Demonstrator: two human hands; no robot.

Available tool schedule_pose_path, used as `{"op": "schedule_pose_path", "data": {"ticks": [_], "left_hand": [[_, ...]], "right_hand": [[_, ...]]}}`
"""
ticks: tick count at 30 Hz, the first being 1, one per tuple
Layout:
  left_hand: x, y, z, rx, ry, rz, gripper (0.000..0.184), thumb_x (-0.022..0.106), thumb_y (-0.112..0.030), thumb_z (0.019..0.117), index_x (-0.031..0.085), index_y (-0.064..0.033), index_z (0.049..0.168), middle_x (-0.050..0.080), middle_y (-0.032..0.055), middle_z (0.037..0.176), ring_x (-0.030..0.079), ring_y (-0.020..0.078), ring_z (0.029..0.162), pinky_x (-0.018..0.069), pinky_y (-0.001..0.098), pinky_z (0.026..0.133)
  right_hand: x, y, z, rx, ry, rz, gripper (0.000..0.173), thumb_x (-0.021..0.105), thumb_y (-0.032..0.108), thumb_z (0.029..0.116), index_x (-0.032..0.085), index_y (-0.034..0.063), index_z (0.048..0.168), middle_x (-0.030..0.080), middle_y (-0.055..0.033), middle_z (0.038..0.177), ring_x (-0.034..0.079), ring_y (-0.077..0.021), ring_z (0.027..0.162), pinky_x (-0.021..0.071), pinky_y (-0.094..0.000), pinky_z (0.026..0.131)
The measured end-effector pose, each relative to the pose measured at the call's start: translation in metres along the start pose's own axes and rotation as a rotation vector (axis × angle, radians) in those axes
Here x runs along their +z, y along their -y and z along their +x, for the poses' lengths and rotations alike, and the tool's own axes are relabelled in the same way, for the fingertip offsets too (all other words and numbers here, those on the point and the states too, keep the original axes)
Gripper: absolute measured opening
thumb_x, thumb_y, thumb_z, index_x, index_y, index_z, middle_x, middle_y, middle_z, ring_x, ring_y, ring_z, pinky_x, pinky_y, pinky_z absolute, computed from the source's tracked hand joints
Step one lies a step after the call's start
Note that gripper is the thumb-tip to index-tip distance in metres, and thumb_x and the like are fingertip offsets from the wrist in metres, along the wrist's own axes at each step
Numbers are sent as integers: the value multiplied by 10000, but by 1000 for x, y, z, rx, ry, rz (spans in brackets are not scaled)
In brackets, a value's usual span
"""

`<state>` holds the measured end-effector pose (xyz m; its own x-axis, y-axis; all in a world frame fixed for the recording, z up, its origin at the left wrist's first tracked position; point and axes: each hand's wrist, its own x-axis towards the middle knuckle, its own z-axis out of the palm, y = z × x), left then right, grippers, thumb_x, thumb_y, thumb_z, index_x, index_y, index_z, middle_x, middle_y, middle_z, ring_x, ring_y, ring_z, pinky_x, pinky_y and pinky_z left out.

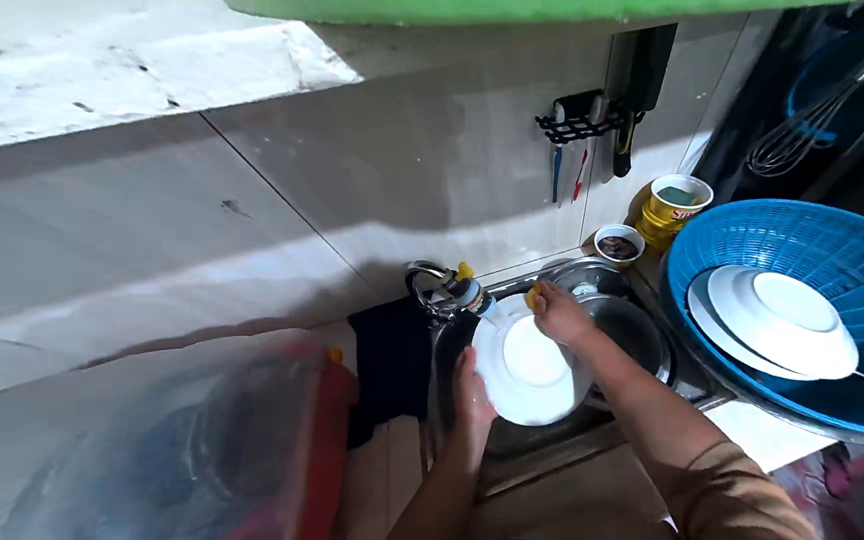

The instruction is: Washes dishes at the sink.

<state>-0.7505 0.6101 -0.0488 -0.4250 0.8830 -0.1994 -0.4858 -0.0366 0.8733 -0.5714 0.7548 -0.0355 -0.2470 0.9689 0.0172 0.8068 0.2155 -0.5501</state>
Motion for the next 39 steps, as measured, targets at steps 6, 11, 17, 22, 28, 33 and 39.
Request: {"op": "schedule_pose_path", "data": {"ticks": [6,11,17,22,28,33,39], "left_hand": [[1,7,7,44,32,-3,413,371,-291,1121,548,-24,1382,664,159,1279,660,246,1159,557,488,1002],[2,3,13,-70,-107,-109,371,384,-338,1100,579,-92,1298,696,95,1066,683,188,941,586,423,805],[10,-29,-6,-84,-256,142,473,420,-415,1098,544,-79,1407,651,144,1295,653,239,1158,565,504,963],[25,-36,-11,-141,-228,115,450,449,-391,1093,561,-69,1386,658,136,1284,659,235,1143,570,503,946],[46,-32,19,-133,57,249,430,363,-322,1123,533,-46,1405,655,142,1294,657,225,1155,572,466,967],[80,-55,38,68,166,891,392,526,-310,1075,625,7,1283,678,173,1192,656,220,1105,536,421,988],[78,-78,39,-92,357,886,404,538,-254,1067,556,-37,1408,621,150,1353,606,208,1213,497,402,1030]], "right_hand": [[10,94,-23,-286,65,-144,594,402,508,1043,541,120,1471,445,-136,1592,305,-376,1522,188,-649,1235],[50,98,-84,-468,-10,-264,605,388,454,1048,389,186,1591,269,3,1700,177,-259,1583,112,-643,1256],[73,4,-122,-313,-355,-106,635,350,507,1037,425,183,1578,314,-28,1681,205,-248,1578,207,-557,1280],[77,-71,-95,172,-305,211,575,293,427,1099,387,144,1590,394,-96,1631,411,-209,1486,390,-391,1209],[43,-110,-84,554,-219,479,426,433,426,1071,709,141,1227,738,-124,1091,707,-279,1026,571,-555,911],[46,-130,-94,628,-268,698,335,450,297,1062,691,139,1235,725,-110,1106,701,-250,996,584,-529,835],[34,-126,-95,711,-236,724,294,472,252,1043,688,118,1190,716,-126,1109,692,-268,1007,572,-543,831]]}}
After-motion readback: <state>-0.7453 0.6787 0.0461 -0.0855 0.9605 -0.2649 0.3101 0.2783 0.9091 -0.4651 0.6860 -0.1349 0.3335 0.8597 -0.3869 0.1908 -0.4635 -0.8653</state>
